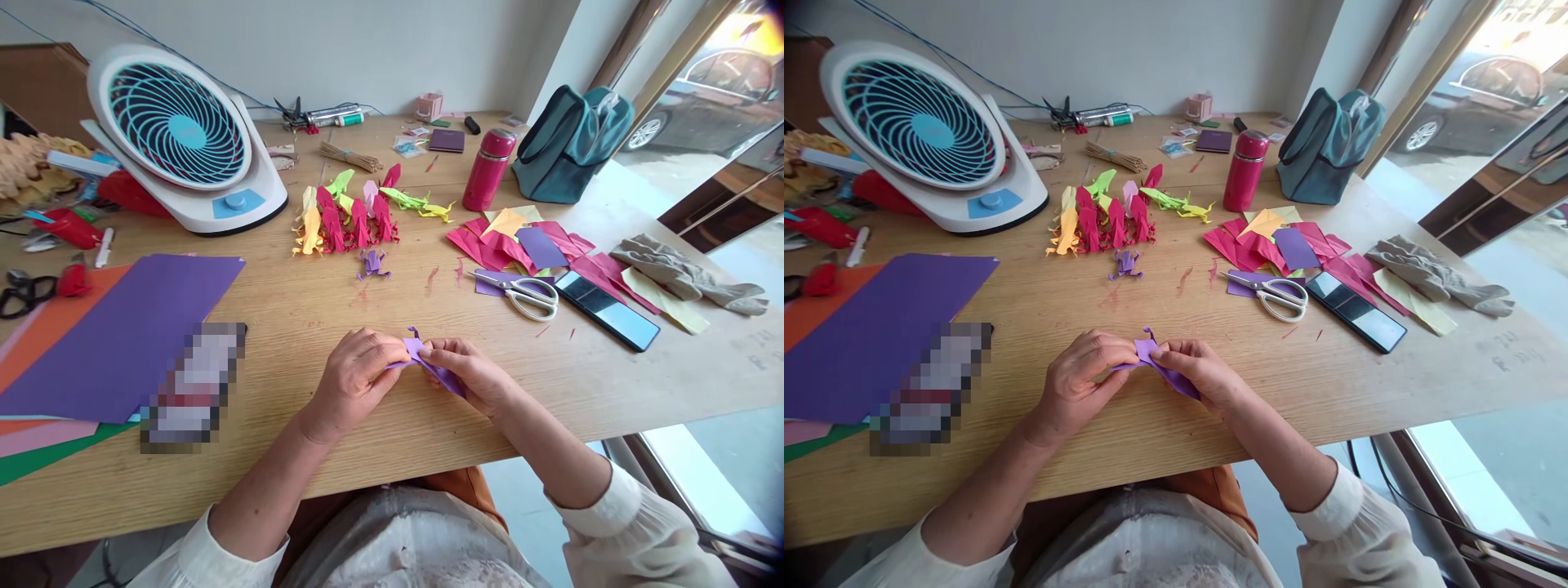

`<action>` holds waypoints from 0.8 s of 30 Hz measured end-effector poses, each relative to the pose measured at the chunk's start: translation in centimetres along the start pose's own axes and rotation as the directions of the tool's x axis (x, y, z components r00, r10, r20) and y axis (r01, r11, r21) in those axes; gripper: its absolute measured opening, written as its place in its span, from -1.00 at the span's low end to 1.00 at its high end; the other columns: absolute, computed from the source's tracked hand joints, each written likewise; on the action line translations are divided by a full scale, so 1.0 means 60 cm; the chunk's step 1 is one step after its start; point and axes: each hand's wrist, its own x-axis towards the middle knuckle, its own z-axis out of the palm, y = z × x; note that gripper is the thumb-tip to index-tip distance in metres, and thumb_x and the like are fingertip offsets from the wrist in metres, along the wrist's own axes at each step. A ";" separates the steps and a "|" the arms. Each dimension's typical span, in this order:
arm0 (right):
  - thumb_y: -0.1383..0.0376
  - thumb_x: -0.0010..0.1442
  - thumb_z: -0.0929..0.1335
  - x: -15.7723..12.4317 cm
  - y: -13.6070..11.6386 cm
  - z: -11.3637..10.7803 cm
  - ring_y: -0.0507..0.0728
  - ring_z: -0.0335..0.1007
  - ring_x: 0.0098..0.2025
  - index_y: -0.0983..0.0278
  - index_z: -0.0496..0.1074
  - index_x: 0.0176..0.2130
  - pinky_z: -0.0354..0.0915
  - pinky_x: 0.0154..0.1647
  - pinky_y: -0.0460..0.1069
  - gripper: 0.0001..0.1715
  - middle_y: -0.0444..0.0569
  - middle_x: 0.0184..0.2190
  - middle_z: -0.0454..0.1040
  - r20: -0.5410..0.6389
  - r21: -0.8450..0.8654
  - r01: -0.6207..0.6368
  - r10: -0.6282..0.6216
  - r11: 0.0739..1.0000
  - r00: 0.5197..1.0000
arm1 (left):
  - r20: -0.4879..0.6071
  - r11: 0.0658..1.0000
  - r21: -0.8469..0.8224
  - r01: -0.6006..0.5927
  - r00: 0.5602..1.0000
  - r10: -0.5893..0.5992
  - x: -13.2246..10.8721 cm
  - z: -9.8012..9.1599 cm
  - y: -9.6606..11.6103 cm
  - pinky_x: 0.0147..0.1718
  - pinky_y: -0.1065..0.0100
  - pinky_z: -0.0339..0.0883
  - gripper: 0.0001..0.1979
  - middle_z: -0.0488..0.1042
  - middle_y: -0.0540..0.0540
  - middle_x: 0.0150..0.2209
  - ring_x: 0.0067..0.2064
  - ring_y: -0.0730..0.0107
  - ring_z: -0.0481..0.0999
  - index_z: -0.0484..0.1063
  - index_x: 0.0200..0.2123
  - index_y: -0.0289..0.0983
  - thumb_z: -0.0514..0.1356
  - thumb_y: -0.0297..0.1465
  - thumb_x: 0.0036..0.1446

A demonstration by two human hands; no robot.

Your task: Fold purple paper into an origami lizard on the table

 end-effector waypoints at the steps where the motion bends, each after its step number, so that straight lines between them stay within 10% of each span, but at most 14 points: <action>1: -0.03 0.02 0.52 0.000 0.001 0.000 -0.04 0.01 -0.56 0.28 0.38 -0.50 -0.12 -0.54 -0.06 -0.53 -0.19 -0.61 0.27 0.001 0.007 0.000 0.000 1.000 1.000 | 0.006 1.000 -0.006 -0.004 1.000 0.004 0.001 -0.001 -0.001 -0.16 0.30 0.38 -0.87 0.61 -0.06 -0.22 -0.19 0.36 0.55 0.47 -0.19 -0.19 0.19 -0.52 0.27; 24: -0.05 -0.16 0.60 -0.003 0.000 -0.003 -0.08 0.04 -0.60 0.30 0.44 -0.48 -0.08 -0.61 -0.12 -0.46 -0.21 -0.62 0.29 0.010 -0.008 -0.057 0.057 0.998 0.998 | 0.056 0.992 0.008 -0.124 0.991 0.123 -0.001 -0.010 -0.008 -0.18 0.30 0.32 -0.88 0.60 -0.05 -0.21 -0.22 0.38 0.49 0.51 -0.18 -0.16 0.20 -0.48 0.29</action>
